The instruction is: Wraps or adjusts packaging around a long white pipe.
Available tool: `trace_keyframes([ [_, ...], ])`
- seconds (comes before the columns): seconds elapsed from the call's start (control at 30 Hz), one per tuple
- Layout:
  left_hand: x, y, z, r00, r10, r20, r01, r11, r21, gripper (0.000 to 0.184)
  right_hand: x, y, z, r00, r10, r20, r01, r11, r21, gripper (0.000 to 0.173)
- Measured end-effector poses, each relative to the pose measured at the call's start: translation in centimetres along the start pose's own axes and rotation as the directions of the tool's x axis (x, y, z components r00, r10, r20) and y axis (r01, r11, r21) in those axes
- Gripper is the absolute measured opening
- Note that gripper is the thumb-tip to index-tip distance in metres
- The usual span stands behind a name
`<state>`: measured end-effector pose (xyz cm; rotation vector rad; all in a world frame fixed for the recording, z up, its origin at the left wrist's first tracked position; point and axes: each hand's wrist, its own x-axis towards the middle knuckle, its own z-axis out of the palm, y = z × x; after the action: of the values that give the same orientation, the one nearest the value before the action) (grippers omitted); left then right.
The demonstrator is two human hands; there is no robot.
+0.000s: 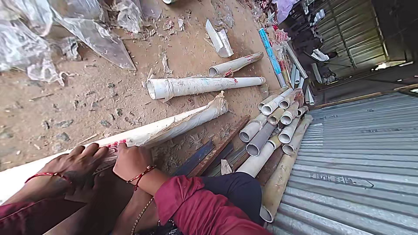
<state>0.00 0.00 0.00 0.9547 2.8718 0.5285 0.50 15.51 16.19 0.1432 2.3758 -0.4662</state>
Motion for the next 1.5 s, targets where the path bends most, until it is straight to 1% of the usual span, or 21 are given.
trace_keyframes([
  [0.03,1.5,1.2,-4.2,0.946,-0.09,0.313,0.094,0.996,0.003,0.019,-0.1,0.6,0.7,0.985,-0.014,-0.174,0.023,0.999,0.047,0.035],
  [0.07,2.8,1.7,-6.3,0.87,-0.149,0.469,0.157,0.987,0.022,0.023,0.4,1.4,1.5,0.925,-0.045,-0.378,0.067,0.997,0.045,0.03],
  [0.1,3.6,1.9,-7.2,0.838,-0.181,0.515,0.201,0.979,0.018,0.024,1.2,2.3,2.0,0.856,-0.075,-0.511,0.09,0.996,0.004,0.026],
  [0.13,4.1,1.9,-7.6,0.836,-0.187,0.516,0.207,0.978,0.02,0.023,2.1,3.2,1.9,0.827,-0.092,-0.554,0.077,0.996,-0.051,0.026],
  [0.17,4.7,2.5,-8.5,0.801,-0.201,0.564,0.232,0.972,0.017,0.024,3.1,4.0,1.7,0.824,-0.108,-0.555,0.052,0.992,-0.115,0.024],
  [0.27,5.5,2.7,-8.8,0.725,-0.222,0.652,0.271,0.962,0.027,0.029,6.3,5.9,2.7,0.876,-0.146,-0.46,0.012,0.959,-0.283,0.035],
  [0.33,5.3,2.8,-8.8,0.677,-0.194,0.71,0.29,0.957,-0.016,0.033,8.0,7.2,4.5,0.802,-0.286,-0.524,0.086,0.924,-0.373,0.035],
  [0.4,3.9,2.5,-8.5,0.761,-0.073,0.644,0.129,0.991,-0.04,0.024,9.1,8.0,5.4,0.693,-0.385,-0.61,0.164,0.908,-0.386,0.035],
  [0.43,3.2,2.8,-8.4,0.778,-0.048,0.627,0.114,0.991,-0.066,0.021,9.4,8.2,5.5,0.672,-0.407,-0.619,0.186,0.902,-0.391,0.033],
  [0.53,1.7,5.0,-8.8,0.779,-0.055,0.625,0.153,0.983,-0.104,0.023,9.8,9.1,5.4,0.638,-0.481,-0.602,0.228,0.864,-0.449,0.027],
  [0.63,0.3,6.8,-9.7,0.761,-0.052,0.646,0.192,0.97,-0.147,0.035,9.9,9.8,5.0,0.624,-0.541,-0.564,0.254,0.823,-0.509,0.024],
  [0.73,-1.8,6.0,-9.3,0.86,-0.116,0.498,0.284,0.919,-0.275,0.038,9.9,9.7,5.0,0.639,-0.534,-0.554,0.256,0.826,-0.502,0.024],
  [0.8,-2.2,4.7,-9.0,0.893,-0.278,0.355,0.416,0.809,-0.414,0.031,10.0,9.8,5.3,0.647,-0.517,-0.561,0.235,0.834,-0.498,0.023],
  [0.87,-2.0,3.2,-9.6,0.82,-0.461,0.34,0.572,0.664,-0.48,0.028,9.7,9.9,5.6,0.659,-0.499,-0.562,0.214,0.841,-0.496,0.025],
  [0.9,-1.9,2.3,-9.8,0.785,-0.507,0.355,0.619,0.632,-0.467,0.028,9.6,9.8,5.6,0.662,-0.495,-0.563,0.208,0.843,-0.497,0.024],
  [0.97,-2.2,1.1,-9.6,0.787,-0.513,0.344,0.617,0.653,-0.439,0.028,9.5,9.6,5.6,0.671,-0.479,-0.567,0.2,0.852,-0.483,0.024],
  [1.1,-2.6,0.3,-8.5,0.887,-0.401,0.229,0.461,0.749,-0.475,0.02,9.6,9.3,5.8,0.663,-0.453,-0.596,0.173,0.868,-0.466,0.021],
  [1.17,-2.1,0.5,-9.0,0.862,-0.42,0.282,0.506,0.737,-0.449,0.02,9.6,9.1,5.7,0.668,-0.442,-0.599,0.162,0.872,-0.463,0.021],
  [1.27,-1.0,1.3,-10.0,0.741,-0.51,0.438,0.664,0.652,-0.365,0.028,9.4,9.0,5.6,0.677,-0.423,-0.603,0.149,0.88,-0.451,0.022],
  [1.3,-0.8,1.5,-10.0,0.721,-0.523,0.454,0.685,0.637,-0.354,0.029,9.3,9.0,5.6,0.686,-0.41,-0.601,0.142,0.885,-0.442,0.022],
  [1.5,-1.0,2.2,-9.6,0.741,-0.539,0.4,0.667,0.66,-0.347,0.026,8.1,8.5,5.6,0.76,-0.335,-0.557,0.104,0.909,-0.405,0.023],
])
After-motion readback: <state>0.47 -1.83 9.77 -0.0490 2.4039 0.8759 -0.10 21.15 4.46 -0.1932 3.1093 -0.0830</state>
